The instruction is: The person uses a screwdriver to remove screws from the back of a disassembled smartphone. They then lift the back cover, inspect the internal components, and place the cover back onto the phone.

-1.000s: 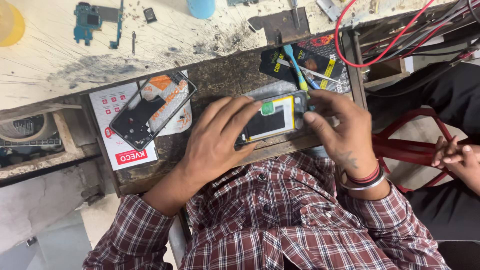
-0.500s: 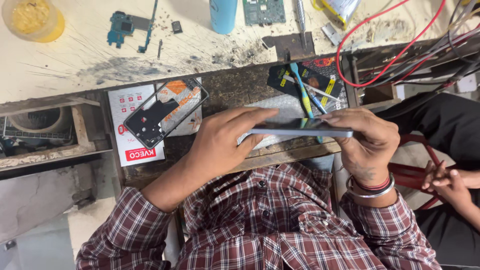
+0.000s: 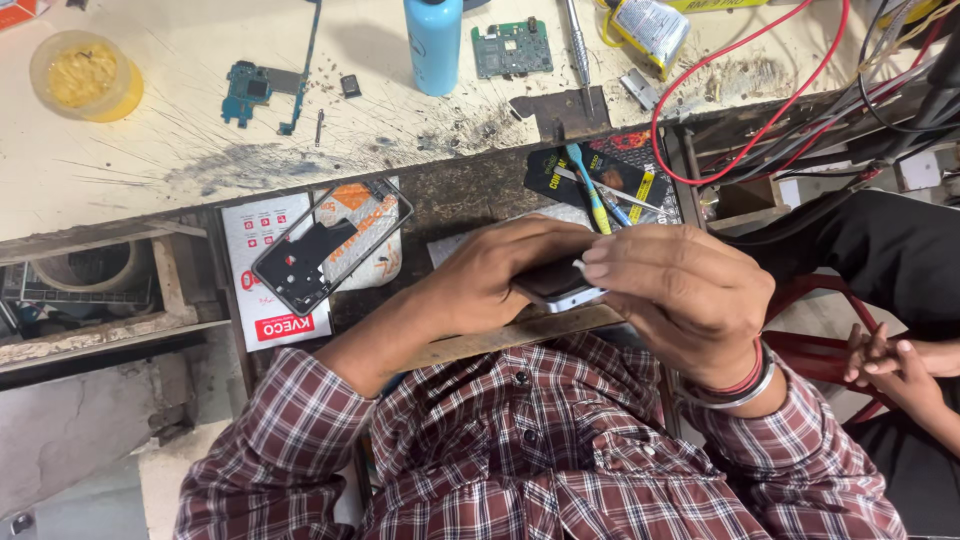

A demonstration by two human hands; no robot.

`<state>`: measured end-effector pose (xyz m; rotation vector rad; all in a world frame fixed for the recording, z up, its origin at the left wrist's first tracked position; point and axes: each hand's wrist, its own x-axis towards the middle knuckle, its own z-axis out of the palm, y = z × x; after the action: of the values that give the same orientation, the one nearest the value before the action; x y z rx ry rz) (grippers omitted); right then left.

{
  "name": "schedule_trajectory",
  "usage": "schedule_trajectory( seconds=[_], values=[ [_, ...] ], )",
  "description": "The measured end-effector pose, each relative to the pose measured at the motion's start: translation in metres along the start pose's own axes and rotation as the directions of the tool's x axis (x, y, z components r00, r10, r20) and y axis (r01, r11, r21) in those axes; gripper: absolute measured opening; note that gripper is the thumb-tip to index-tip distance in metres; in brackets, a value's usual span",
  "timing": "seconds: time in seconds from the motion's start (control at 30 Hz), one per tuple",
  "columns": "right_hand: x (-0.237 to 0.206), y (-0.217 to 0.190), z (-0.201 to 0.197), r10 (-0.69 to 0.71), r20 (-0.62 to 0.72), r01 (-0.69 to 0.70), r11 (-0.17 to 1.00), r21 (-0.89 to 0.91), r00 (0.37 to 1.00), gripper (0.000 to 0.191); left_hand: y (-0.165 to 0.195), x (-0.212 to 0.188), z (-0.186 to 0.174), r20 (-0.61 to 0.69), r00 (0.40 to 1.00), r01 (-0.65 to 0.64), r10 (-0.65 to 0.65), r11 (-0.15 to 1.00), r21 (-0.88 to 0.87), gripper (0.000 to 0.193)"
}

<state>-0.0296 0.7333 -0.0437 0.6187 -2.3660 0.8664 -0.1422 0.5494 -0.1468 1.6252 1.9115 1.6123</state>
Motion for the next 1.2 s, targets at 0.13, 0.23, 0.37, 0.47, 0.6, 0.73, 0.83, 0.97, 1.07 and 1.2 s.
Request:
schedule_trajectory(
  seconds=[0.13, 0.23, 0.37, 0.47, 0.6, 0.73, 0.83, 0.97, 1.07, 1.2],
  values=[
    [-0.013, 0.004, 0.008, 0.124, -0.102, -0.120, 0.992, 0.047, 0.987, 0.022, -0.005, -0.006, 0.001, -0.048, 0.997, -0.063, 0.062, 0.998, -0.021, 0.050],
    [-0.027, 0.010, 0.014, 0.208, -0.157, -0.186, 0.972, 0.145, 0.965, 0.020, -0.005, -0.006, 0.001, -0.064, 0.993, -0.104, 0.101, 0.993, -0.050, 0.048],
    [-0.039, 0.012, 0.017, 0.241, -0.180, -0.208, 0.960, 0.186, 0.954, 0.018, -0.002, -0.008, 0.000, -0.053, 0.994, -0.095, 0.091, 0.993, -0.070, 0.046],
    [-0.041, 0.014, 0.021, 0.248, -0.206, -0.208, 0.958, 0.197, 0.947, 0.018, 0.000, -0.009, 0.000, -0.068, 0.994, -0.090, 0.084, 0.991, -0.102, 0.045],
    [-0.044, 0.019, 0.020, 0.263, -0.227, -0.226, 0.958, 0.177, 0.938, 0.015, 0.000, -0.009, 0.002, -0.074, 0.996, -0.048, 0.039, 0.991, -0.126, 0.046],
    [-0.057, 0.025, 0.017, 0.339, -0.170, -0.294, 0.925, 0.241, 0.925, 0.019, -0.002, -0.013, 0.003, -0.090, 0.993, 0.039, -0.073, 0.942, -0.335, 0.039],
    [-0.065, 0.034, 0.021, 0.459, -0.113, -0.396, 0.848, 0.352, 0.881, 0.021, -0.004, -0.019, 0.004, -0.066, 0.983, 0.108, -0.174, 0.819, -0.563, 0.040],
    [-0.071, 0.044, 0.021, 0.531, 0.025, -0.523, 0.824, 0.219, 0.847, 0.017, -0.007, -0.022, 0.002, -0.057, 0.966, 0.108, -0.253, 0.595, -0.796, 0.045],
    [-0.074, 0.048, 0.016, 0.552, 0.053, -0.553, 0.818, 0.157, 0.832, 0.014, -0.007, -0.021, 0.000, -0.053, 0.951, 0.129, -0.304, 0.545, -0.829, 0.050],
    [-0.080, 0.060, 0.003, 0.678, -0.082, -0.602, 0.696, 0.392, 0.731, 0.014, -0.007, -0.019, -0.001, -0.061, 0.945, 0.127, -0.321, 0.534, -0.836, 0.051]
  ],
)
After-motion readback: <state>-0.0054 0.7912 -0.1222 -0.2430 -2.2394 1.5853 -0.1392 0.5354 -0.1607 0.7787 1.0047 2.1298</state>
